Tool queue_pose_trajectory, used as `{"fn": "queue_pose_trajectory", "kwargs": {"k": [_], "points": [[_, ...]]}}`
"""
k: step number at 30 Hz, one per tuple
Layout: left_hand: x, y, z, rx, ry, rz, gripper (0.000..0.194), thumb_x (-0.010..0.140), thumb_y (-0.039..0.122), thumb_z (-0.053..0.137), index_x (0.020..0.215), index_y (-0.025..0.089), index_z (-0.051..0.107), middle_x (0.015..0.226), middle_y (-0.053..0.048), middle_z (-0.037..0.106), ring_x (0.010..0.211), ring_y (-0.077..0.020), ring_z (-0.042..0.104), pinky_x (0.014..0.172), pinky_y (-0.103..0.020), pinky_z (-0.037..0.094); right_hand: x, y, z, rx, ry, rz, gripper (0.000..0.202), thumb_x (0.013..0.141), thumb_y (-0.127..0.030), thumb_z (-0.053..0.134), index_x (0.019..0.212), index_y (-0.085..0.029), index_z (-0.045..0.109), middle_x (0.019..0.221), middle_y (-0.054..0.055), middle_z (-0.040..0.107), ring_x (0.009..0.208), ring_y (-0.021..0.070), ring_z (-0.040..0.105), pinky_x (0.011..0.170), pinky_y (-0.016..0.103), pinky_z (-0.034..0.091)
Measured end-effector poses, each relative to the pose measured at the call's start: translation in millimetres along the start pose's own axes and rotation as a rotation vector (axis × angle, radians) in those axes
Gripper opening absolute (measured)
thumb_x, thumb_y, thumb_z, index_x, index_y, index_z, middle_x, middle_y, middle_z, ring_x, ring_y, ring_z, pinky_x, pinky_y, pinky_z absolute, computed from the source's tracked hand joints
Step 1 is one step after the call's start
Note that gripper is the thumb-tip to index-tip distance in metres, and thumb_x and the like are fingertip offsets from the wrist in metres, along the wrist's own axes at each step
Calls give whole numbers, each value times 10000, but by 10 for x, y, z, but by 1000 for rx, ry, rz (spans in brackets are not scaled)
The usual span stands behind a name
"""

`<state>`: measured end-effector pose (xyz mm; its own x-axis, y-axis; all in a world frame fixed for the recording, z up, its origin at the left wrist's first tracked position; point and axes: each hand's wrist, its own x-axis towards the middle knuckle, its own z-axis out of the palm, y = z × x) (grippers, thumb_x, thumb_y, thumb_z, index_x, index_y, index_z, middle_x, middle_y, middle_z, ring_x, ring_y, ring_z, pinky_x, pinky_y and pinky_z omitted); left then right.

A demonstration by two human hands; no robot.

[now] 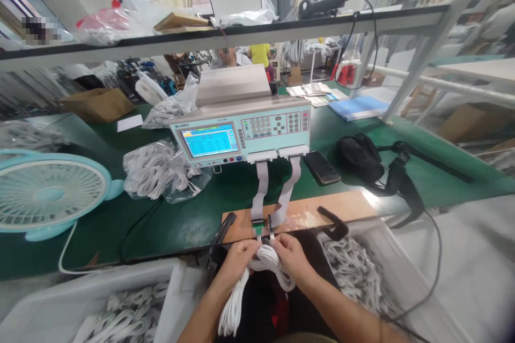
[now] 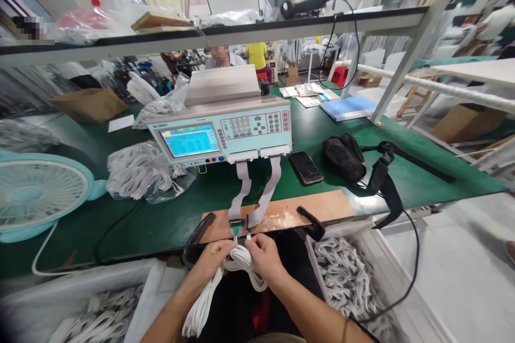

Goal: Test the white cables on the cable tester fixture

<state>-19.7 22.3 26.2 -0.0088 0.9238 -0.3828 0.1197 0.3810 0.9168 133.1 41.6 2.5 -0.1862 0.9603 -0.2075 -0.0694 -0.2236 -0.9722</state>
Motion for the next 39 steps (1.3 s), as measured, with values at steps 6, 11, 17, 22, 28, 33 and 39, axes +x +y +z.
{"fn": "queue_pose_trajectory", "kwargs": {"k": [6,11,17,22,28,33,39], "points": [[-144,-107,37,3,63,32,403,715,516,580,620,125,611,491,38,454,438,-93,390,396,-189,307,10,13,-5,-110,7,-31,345,751,-484,530,608,-178,462,560,-30,439,554,127,406,542,249,348],[-260,-120,38,115,45,104,355,788,426,542,594,133,600,569,21,454,552,-111,416,505,-202,337,-247,-71,37,-218,-43,-75,306,808,-408,480,606,-190,405,580,-35,408,573,121,385,545,241,321],[-260,-195,164,123,-78,47,306,783,401,559,673,137,667,637,-7,546,569,-121,464,501,-200,376,-458,-61,-466,-306,-88,3,278,841,-368,442,629,-197,390,594,-43,387,569,114,391,528,223,331],[-318,-325,158,-25,67,-104,410,751,485,558,948,143,667,641,-4,603,491,-119,485,448,-208,420,-478,-72,-1366,-949,11,12,164,795,-302,486,692,-178,517,678,37,519,652,194,505,658,338,407],[-480,-386,366,160,244,256,252,760,405,595,859,183,661,773,-28,637,687,-178,582,612,-253,487,-616,-72,-947,-217,-309,111,332,791,-409,569,1045,-197,552,942,72,600,845,215,577,755,344,462],[-550,-345,372,238,-38,578,313,654,392,734,912,226,670,851,-30,619,671,-160,571,602,-243,469,-542,-68,-537,230,-231,24,330,807,-343,567,1095,-197,499,899,18,564,803,159,549,731,290,450],[-504,-210,201,92,-120,205,311,773,459,580,884,179,663,816,-40,607,455,-81,477,434,-205,413,-556,-229,-700,-534,-416,-363,567,720,-144,555,1266,-164,405,986,67,565,848,182,529,791,313,436]]}}
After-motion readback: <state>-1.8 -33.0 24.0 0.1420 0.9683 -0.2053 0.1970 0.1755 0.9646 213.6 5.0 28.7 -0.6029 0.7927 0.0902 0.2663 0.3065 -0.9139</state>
